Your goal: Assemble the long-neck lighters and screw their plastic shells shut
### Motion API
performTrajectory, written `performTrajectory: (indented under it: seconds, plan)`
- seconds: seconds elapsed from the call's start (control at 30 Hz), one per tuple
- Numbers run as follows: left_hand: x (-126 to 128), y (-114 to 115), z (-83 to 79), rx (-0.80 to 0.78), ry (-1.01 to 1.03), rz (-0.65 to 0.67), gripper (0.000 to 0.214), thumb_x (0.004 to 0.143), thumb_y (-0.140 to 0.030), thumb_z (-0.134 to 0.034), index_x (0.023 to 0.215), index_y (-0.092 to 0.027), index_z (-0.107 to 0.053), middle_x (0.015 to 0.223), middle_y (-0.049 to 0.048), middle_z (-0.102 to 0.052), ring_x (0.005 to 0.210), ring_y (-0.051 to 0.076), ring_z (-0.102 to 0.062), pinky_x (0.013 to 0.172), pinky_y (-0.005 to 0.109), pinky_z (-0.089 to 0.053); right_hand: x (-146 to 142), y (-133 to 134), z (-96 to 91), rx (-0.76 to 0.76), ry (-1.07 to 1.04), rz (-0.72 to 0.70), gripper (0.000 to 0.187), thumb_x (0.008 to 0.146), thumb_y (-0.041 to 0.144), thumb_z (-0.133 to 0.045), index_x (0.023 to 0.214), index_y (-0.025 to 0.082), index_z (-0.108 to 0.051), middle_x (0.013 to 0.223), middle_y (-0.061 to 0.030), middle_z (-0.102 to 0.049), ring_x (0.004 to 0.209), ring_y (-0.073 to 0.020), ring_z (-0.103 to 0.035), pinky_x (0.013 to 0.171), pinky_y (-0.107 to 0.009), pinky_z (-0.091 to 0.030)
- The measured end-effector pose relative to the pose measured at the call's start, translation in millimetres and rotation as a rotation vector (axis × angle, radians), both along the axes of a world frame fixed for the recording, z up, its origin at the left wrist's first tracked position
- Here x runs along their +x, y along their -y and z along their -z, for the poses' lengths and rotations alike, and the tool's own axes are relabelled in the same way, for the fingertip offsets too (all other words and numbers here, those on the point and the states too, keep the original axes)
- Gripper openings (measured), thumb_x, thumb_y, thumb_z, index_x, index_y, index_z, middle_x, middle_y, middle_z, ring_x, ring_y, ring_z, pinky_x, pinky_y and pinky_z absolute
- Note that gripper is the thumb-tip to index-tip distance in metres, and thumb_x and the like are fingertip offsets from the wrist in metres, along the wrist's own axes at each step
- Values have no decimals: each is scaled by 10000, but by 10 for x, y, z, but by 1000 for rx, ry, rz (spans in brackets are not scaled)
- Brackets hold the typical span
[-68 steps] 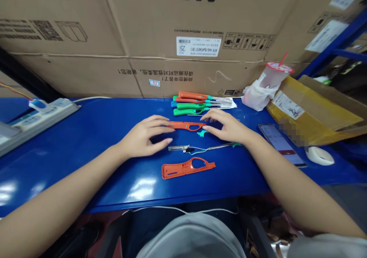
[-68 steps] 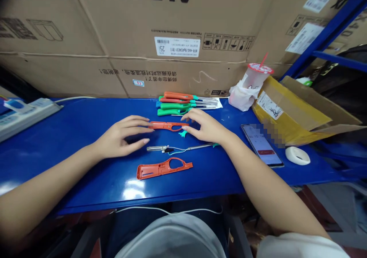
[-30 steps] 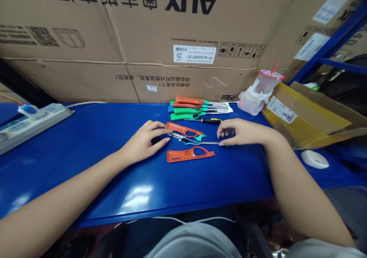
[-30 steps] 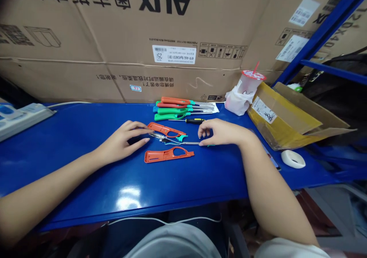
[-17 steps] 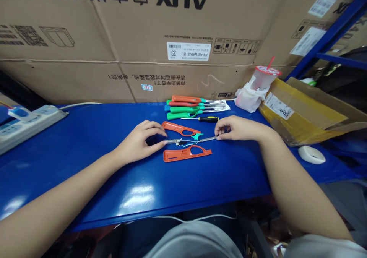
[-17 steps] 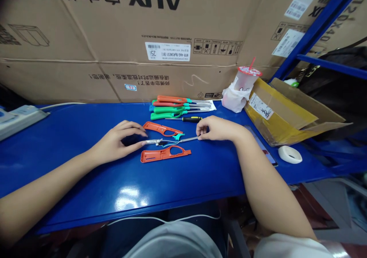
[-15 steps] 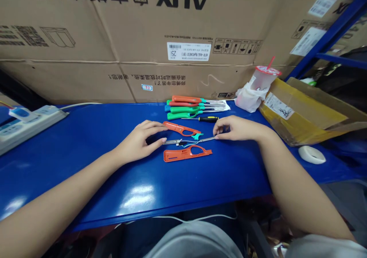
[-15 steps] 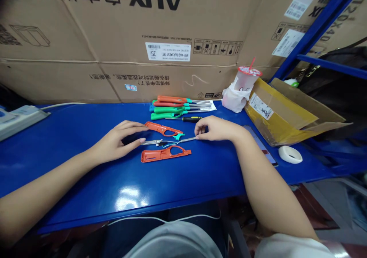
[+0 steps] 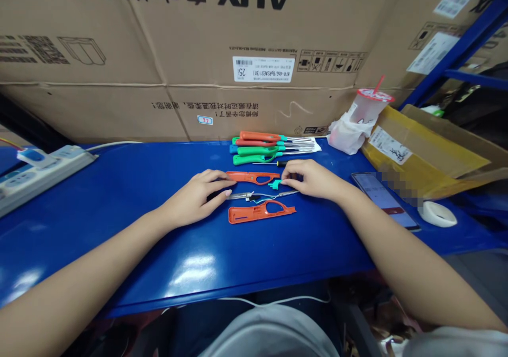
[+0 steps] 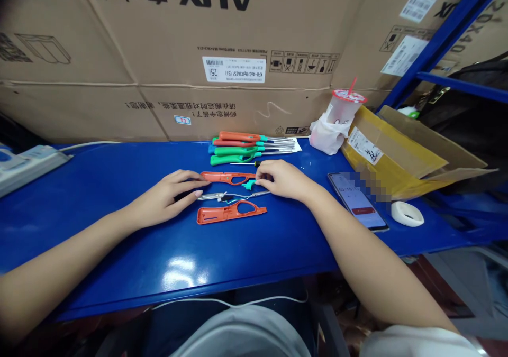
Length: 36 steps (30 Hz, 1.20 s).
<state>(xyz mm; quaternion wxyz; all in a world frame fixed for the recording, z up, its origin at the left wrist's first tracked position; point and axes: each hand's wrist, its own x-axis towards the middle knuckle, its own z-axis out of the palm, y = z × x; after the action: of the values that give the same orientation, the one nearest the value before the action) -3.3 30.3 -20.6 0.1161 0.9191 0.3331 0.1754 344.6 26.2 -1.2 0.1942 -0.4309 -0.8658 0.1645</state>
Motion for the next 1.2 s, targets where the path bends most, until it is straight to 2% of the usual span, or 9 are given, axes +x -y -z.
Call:
performTrajectory:
  seconds: [0.33,0.43,0.53,0.67,0.77,0.83,0.93,1.0,1.2]
  plan:
    - [198,272,-88,113,228,34,270,1043,-360,-603,1224,-221,-748,1136,86,-764,1034,233,-671,943,402,-538,-239,206,-138,231,-102,-105,171,1013,288,-593,887,219,-686,937,-70,-739,906,-215,-667,858,-375,-518]
    - [278,391,-78,129,327,47,345,990,-375,-717,1291,-205,-716,1128,84,-775,992,215,-685,901,356,-560,-336,301,-155,267,-99,-164,167,1017,271,-593,893,216,-690,930,-68,-746,887,-213,-668,855,-383,-514]
    - [318,458,-73,186,367,63,374,969,-319,-756,1329,-233,-698,1125,68,-783,975,195,-699,873,330,-563,-438,390,-161,147,-196,-159,133,989,248,-633,877,218,-697,915,-51,-747,875,-194,-669,843,-357,-517]
    - [303,477,-81,258,395,150,271,978,-197,-735,1237,-278,-740,1120,37,-811,956,181,-735,853,341,-562,-574,460,-129,-191,-329,-43,130,938,271,-683,831,206,-719,809,-17,-735,749,-152,-642,713,-298,-509]
    - [312,499,-103,193,466,121,199,957,-168,-745,1133,-253,-783,1027,32,-827,902,180,-747,841,346,-573,-639,480,-95,-365,-371,-14,158,929,329,-690,848,200,-728,788,-13,-725,680,-136,-616,625,-276,-496]
    - [348,527,-119,28,534,13,117,941,-216,-768,1047,-235,-813,951,35,-826,835,175,-743,790,323,-585,-656,496,-84,-275,-389,-46,131,931,333,-699,955,208,-731,891,-29,-746,721,-141,-638,621,-273,-513]
    - [417,562,-130,-282,617,-179,116,886,-325,-820,918,-215,-837,840,33,-804,702,157,-703,637,273,-558,-657,531,-83,109,-314,-176,174,959,281,-697,1124,226,-701,1073,-65,-765,947,-192,-694,789,-328,-568]
    - [448,568,-127,-420,638,-229,166,849,-369,-840,870,-204,-837,777,27,-781,628,140,-653,581,259,-526,-655,554,-86,305,-227,-241,143,997,254,-653,1133,230,-691,1092,-74,-776,1025,-212,-700,894,-372,-565]
    - [461,549,-112,-612,617,-206,266,847,-431,-814,755,-181,-807,693,23,-719,610,140,-608,571,263,-494,-679,586,-89,391,-138,-260,119,1015,276,-621,1091,232,-701,1062,-81,-795,961,-223,-721,860,-397,-578]
